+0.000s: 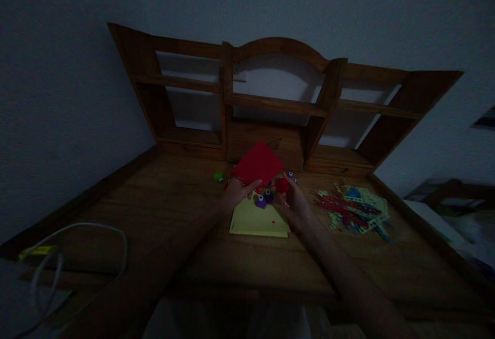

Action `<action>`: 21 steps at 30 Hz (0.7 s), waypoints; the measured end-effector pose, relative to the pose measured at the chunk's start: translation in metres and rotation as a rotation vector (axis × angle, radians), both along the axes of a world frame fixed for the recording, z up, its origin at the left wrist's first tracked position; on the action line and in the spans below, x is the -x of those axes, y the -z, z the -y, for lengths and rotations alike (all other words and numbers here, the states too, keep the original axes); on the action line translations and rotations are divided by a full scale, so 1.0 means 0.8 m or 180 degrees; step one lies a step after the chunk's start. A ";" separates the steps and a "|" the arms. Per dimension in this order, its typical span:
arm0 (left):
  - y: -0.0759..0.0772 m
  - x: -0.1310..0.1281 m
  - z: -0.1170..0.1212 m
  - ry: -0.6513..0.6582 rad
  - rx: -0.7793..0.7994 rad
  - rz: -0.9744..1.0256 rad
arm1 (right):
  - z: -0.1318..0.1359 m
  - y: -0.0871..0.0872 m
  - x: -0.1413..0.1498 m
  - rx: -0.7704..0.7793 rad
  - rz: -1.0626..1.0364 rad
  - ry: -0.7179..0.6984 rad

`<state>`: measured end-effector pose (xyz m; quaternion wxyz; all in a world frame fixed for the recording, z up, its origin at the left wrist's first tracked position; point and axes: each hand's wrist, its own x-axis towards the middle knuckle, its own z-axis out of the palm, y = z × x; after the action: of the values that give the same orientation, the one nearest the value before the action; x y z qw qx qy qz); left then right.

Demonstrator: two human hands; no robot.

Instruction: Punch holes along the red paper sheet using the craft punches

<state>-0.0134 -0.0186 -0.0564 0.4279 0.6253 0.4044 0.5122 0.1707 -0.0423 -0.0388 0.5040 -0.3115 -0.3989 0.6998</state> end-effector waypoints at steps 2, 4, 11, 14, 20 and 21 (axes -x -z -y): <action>-0.001 0.000 0.000 -0.0019 -0.0027 -0.0034 | 0.008 -0.007 0.002 -0.0304 0.0171 0.0095; -0.002 0.000 0.001 -0.0037 -0.0027 -0.0029 | 0.016 -0.012 0.001 -0.0762 0.0611 0.0180; -0.001 0.000 -0.001 -0.0070 0.0044 0.0126 | 0.020 -0.007 -0.014 -0.2275 0.3138 0.0510; -0.001 0.000 -0.002 -0.0048 0.0005 0.0124 | 0.014 0.000 -0.013 -0.2113 0.3147 0.0544; -0.004 0.002 -0.001 -0.0042 -0.0073 0.0050 | 0.011 0.007 -0.004 -0.1562 0.2576 0.0857; -0.004 0.002 -0.001 -0.0039 -0.0067 0.0045 | 0.010 0.008 -0.002 -0.1413 0.2433 0.0861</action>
<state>-0.0146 -0.0179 -0.0533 0.4209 0.6236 0.3998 0.5235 0.1726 -0.0506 -0.0452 0.4621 -0.4811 -0.6521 0.3604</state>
